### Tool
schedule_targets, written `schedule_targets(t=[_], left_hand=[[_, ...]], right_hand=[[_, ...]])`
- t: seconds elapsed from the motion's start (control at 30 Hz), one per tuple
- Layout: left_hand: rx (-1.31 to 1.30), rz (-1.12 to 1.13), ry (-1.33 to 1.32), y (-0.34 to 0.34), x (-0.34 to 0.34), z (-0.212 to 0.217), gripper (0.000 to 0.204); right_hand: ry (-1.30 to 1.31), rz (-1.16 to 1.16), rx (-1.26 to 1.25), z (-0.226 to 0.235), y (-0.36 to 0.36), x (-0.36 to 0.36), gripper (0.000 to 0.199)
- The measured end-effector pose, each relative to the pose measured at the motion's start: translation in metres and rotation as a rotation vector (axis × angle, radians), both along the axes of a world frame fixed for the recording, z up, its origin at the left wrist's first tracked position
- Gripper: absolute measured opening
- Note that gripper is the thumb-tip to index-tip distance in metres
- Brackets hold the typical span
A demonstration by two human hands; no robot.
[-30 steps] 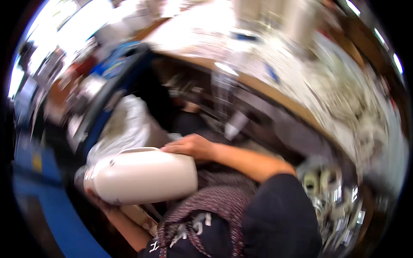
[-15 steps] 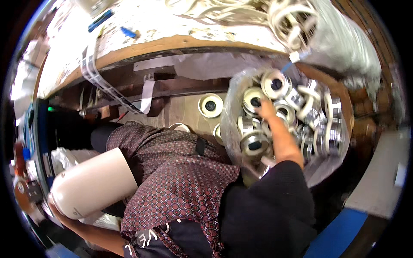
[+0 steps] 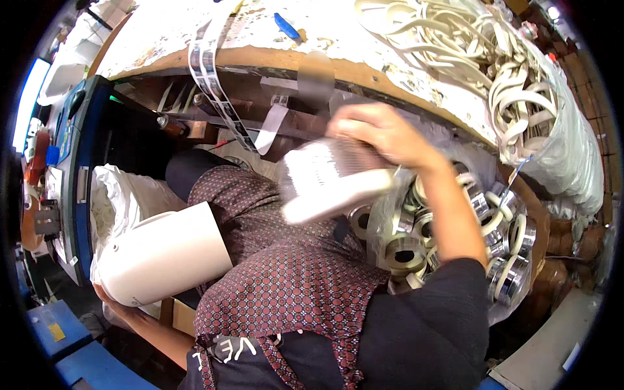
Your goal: The person assembles white electric kettles by inserting a metal filter into the body, attaching the handle, applying a sticker label to the side, and inserting a white plastic ring into the base. The person repeats this sequence for multiple kettles.
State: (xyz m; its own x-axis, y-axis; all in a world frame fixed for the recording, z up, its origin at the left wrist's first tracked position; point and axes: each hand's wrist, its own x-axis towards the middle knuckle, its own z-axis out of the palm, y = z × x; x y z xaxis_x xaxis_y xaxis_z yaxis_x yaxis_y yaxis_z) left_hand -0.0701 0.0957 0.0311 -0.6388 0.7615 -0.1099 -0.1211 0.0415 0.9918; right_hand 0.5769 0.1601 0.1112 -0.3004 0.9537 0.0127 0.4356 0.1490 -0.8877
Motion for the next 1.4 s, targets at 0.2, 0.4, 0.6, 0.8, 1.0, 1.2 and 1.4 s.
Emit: schedule_targets(t=[0.2,0.4,0.6,0.8,1.0,1.2,1.4], left_hand=[[0.200,0.091,-0.151,-0.049,-0.020,0.003,0.063],[0.317,0.377,-0.015,-0.219,-0.059,0.042,0.062],[0.369,0.616,-0.225,-0.169,0.013,0.002,0.063],[0.304,0.476,-0.253,-0.122,0.053,-0.039,0.060],[0.373,0.383,-0.511,-0.113,0.059,-0.046,0.057],[0.292,0.486,-0.473,-0.120,0.068,-0.049,0.059],[0.395,0.424,0.052,-0.130,0.049,0.000,0.068]], right_hand=[[0.788,-0.304,-0.729,-0.177,0.106,-0.174,0.028],[0.227,-0.127,0.354,-0.122,0.088,-0.204,0.043],[-0.409,0.554,0.844,-0.096,0.051,-0.208,0.087],[0.603,0.149,0.284,-0.023,0.055,-0.276,0.093],[0.338,0.466,0.945,-0.009,0.044,-0.281,0.100],[0.260,0.484,0.839,-0.015,0.025,-0.269,0.110],[0.592,0.222,-0.306,-0.049,0.068,-0.296,0.077]])
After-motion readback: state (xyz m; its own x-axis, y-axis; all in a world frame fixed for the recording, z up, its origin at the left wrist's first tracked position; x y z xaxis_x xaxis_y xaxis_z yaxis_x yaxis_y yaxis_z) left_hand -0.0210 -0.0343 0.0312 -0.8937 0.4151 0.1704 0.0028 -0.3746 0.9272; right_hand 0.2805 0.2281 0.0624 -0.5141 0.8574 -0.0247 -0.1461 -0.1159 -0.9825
